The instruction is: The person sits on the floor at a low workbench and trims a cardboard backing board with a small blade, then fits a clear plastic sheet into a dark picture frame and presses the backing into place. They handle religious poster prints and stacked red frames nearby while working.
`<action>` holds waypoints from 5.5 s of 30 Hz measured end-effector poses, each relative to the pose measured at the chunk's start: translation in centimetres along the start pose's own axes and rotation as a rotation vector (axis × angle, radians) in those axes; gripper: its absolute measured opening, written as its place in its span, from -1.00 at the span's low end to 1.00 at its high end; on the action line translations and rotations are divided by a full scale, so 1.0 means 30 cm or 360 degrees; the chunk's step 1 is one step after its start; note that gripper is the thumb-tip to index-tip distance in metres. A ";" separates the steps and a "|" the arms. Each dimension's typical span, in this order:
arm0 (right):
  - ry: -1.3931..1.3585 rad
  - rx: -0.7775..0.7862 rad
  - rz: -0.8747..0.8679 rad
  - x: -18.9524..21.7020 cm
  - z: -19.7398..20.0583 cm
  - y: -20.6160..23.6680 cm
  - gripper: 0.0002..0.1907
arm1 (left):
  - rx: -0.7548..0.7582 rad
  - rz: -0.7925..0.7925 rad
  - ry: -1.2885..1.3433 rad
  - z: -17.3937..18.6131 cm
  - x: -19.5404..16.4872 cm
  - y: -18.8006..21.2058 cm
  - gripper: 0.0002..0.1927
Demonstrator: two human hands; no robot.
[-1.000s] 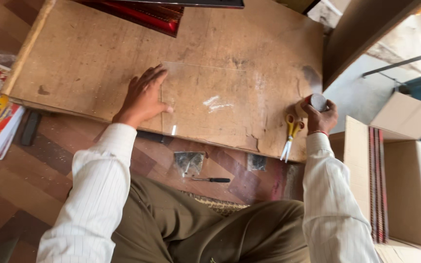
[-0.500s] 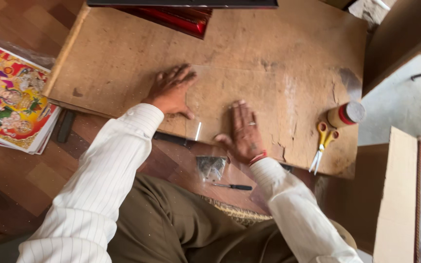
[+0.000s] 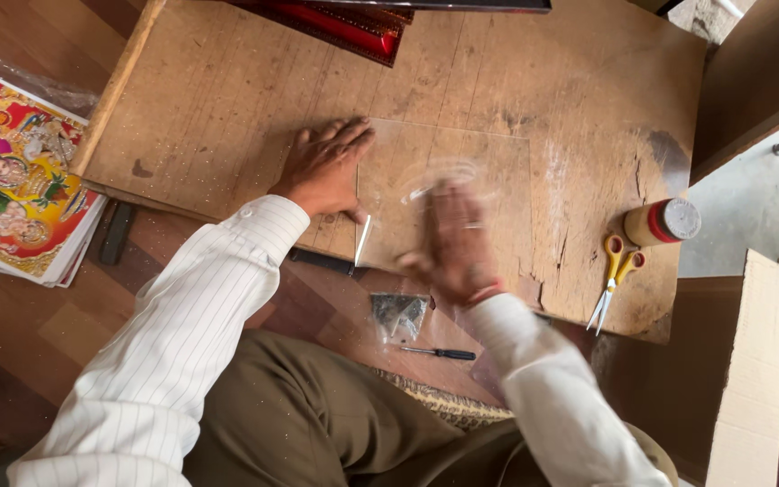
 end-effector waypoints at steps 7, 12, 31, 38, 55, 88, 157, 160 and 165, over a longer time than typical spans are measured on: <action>0.0142 0.0418 -0.0040 0.052 -0.078 -0.229 0.22 | 0.0077 -0.0033 -0.0013 0.007 -0.008 -0.012 0.42; 0.0122 0.0280 -0.0326 -0.085 0.029 -0.038 0.22 | 0.0066 0.0002 -0.0024 -0.006 -0.001 -0.009 0.44; -0.0150 0.0220 0.0179 0.153 -0.121 -0.166 0.33 | 0.0053 -0.0043 -0.0023 -0.001 -0.013 -0.004 0.40; 0.0116 0.0155 -0.0464 -0.162 0.056 -0.121 0.33 | 0.0043 -0.0018 -0.0014 0.002 -0.009 -0.009 0.41; 0.0200 0.0059 -0.0561 -0.117 -0.074 -0.166 0.14 | -0.0129 -0.0082 0.0108 -0.002 -0.014 -0.008 0.46; 0.0493 0.0211 -0.0351 -0.036 -0.153 -0.210 -0.01 | 0.0023 -0.0067 -0.0075 0.013 -0.031 -0.019 0.40; 0.0071 -0.0069 -0.1057 -0.198 -0.055 -0.063 0.00 | 0.0274 -0.0169 -0.0076 -0.122 -0.358 -0.237 0.41; 0.0094 -0.0044 -0.1115 -0.298 -0.062 -0.167 0.00 | 0.0312 -0.0144 -0.0068 -0.123 -0.363 -0.242 0.47; 0.0063 -0.0033 -0.1185 -0.236 -0.042 0.025 0.04 | 0.0256 -0.0122 -0.0039 -0.113 -0.366 -0.230 0.42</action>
Point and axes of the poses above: each hand's wrist, its own y-axis away from the middle knuckle, its own z-axis out of the back of the hand, x = y × z, the point moved 2 cm from there along -y, towards the middle knuckle, and after that the axes turned 11 degrees about -x, right-handed, at the moved point
